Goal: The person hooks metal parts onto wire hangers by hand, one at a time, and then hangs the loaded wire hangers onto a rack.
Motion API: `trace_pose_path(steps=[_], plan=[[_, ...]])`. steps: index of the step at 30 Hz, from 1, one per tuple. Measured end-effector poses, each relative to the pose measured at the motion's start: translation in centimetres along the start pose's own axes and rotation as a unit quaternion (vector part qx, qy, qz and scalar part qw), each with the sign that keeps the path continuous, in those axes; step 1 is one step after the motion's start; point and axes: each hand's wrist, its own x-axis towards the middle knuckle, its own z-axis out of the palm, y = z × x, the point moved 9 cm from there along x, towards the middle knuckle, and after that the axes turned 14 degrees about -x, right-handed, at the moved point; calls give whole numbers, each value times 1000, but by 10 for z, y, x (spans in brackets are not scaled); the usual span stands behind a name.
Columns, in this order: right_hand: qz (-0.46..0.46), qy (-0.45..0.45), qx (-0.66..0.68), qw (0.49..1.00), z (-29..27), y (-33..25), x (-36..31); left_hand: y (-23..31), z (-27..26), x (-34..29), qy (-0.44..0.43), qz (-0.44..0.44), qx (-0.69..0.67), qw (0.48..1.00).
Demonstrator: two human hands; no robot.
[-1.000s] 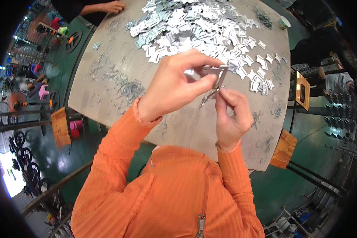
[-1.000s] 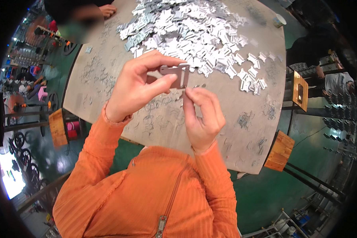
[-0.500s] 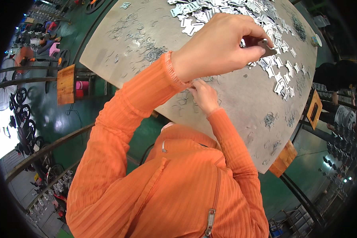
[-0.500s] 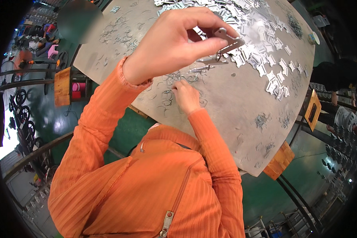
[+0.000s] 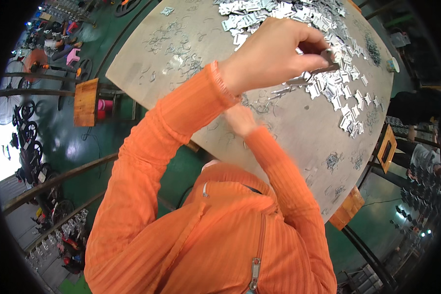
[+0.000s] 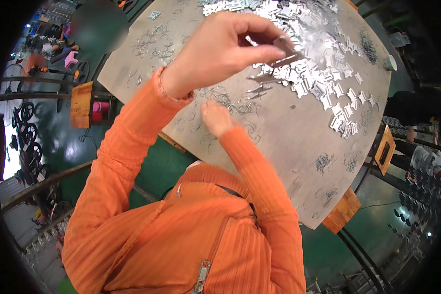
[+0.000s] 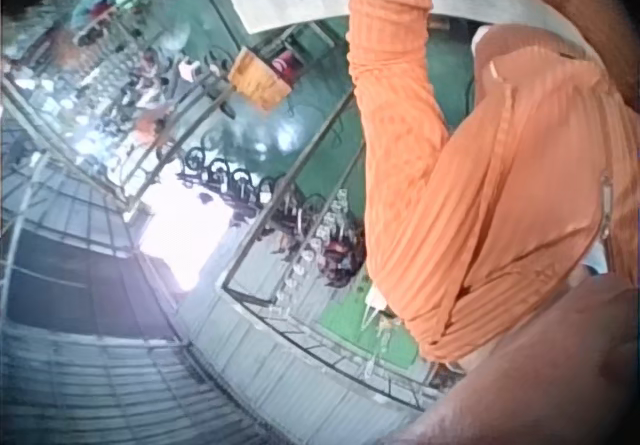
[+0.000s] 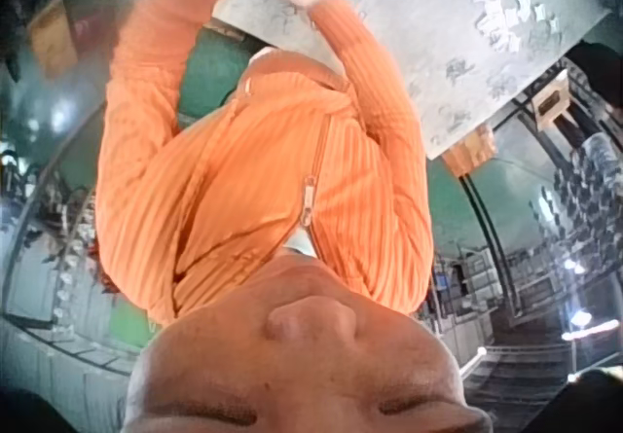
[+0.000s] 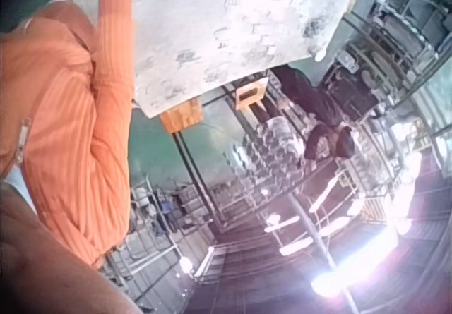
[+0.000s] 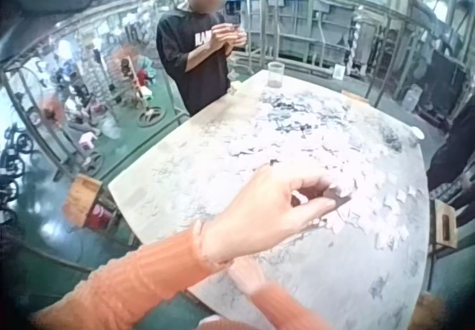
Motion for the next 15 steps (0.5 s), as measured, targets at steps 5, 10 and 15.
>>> trace_pose_path(steps=[5, 10, 15], plan=[[45, -11, 339, 940, -185, -6, -41, -15, -3, -11, 36, -35, -26, 998], [149, 202, 469, 847, -301, 37, -72, -2, 3, -18, 70, -36, -11, 997], [248, 288, 492, 784, -302, 63, -80, 8, 16, -21, 89, 24, 26, 995]])
